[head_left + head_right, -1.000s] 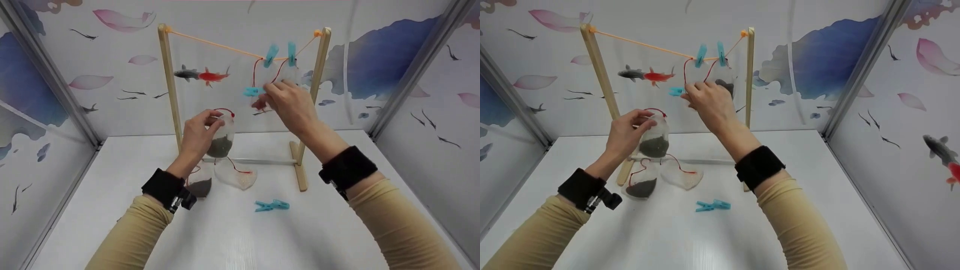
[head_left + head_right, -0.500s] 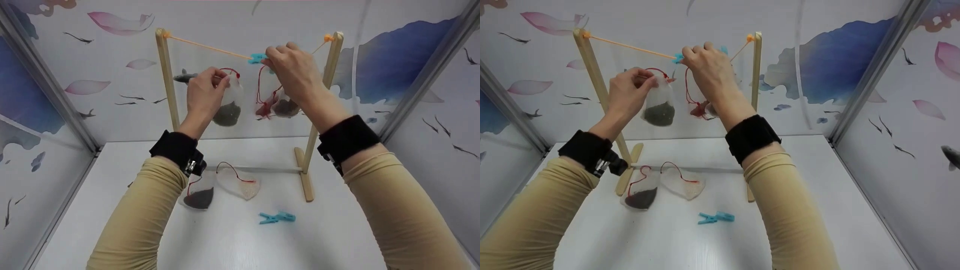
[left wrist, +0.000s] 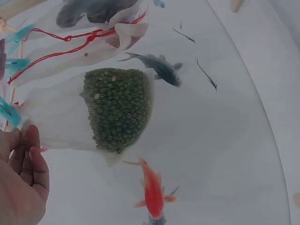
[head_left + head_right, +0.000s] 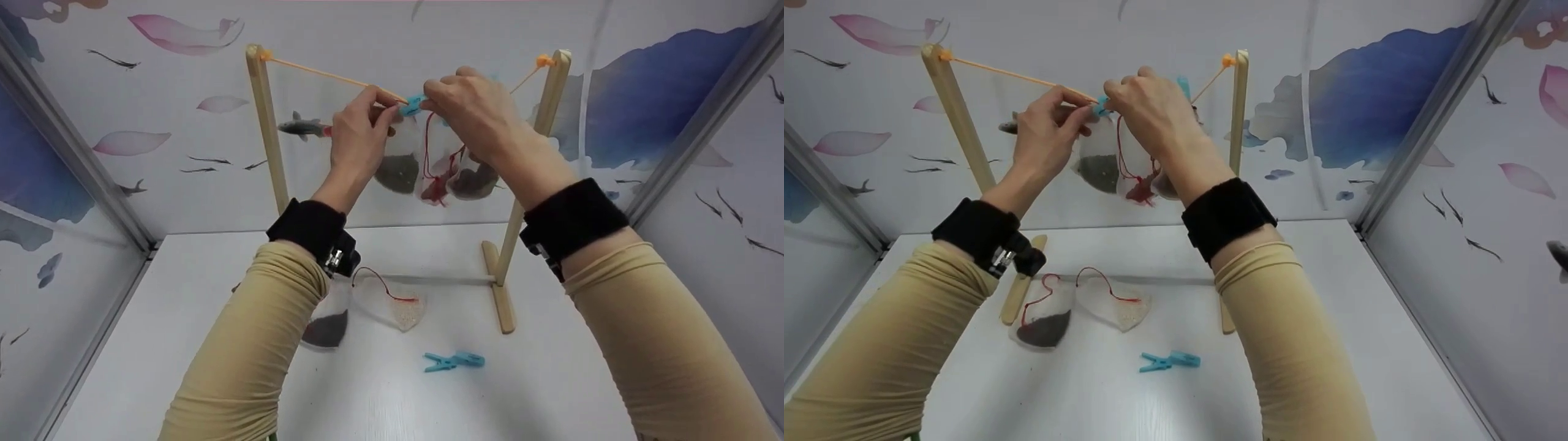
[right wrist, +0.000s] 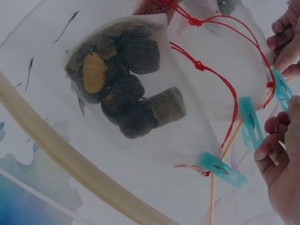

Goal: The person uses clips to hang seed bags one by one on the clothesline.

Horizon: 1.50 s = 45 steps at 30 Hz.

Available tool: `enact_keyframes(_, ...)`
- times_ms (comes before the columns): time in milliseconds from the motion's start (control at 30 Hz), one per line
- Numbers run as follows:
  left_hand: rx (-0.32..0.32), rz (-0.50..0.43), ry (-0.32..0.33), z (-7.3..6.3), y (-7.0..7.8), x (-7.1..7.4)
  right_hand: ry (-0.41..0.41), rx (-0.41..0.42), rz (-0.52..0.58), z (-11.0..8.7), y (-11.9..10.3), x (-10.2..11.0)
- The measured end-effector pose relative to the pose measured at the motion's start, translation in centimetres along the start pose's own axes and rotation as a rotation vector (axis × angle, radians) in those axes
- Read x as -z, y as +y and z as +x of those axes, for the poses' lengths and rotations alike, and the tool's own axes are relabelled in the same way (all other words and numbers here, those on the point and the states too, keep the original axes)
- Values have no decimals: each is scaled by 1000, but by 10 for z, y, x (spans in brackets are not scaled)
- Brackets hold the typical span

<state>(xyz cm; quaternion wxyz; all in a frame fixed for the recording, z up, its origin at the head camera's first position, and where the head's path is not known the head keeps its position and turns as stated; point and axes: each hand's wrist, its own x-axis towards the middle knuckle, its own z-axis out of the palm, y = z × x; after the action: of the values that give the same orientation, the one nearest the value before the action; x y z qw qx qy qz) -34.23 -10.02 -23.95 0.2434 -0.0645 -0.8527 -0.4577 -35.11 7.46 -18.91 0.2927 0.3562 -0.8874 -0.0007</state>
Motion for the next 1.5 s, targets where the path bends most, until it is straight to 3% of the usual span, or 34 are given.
enact_keyframes(200,-12,-17,-46,-4,-9,1,-114,-29,-175,3,-11,0)
enact_keyframes(333,-11,20,-72,-8,-16,1,-60,-36,-213,-2,-13,-10)
enact_keyframes(667,-107,52,-48,-29,-42,-4,112,-22,-109,-17,-8,-37)
enact_keyframes(800,-144,117,-114,-44,-56,-14,139,-20,-42,-26,-9,-45)
enact_keyframes(967,-182,190,-252,-67,-72,-33,90,-22,48,-45,-11,-62)
enact_keyframes(1067,-204,240,-355,-82,-82,-43,-6,-36,94,-62,-14,-76)
enact_keyframes(1167,-226,281,-442,-96,-90,-52,-160,-43,146,-82,-18,-92)
enact_keyframes(1267,-248,316,-498,-110,-99,-62,-379,-33,214,-104,-23,-111)
enact_keyframes(1400,-261,349,-569,-131,-109,-76,-754,-34,303,-135,-33,-139)
enact_keyframes(1500,-238,372,-654,-148,-114,-89,-983,-90,363,-160,-40,-159)
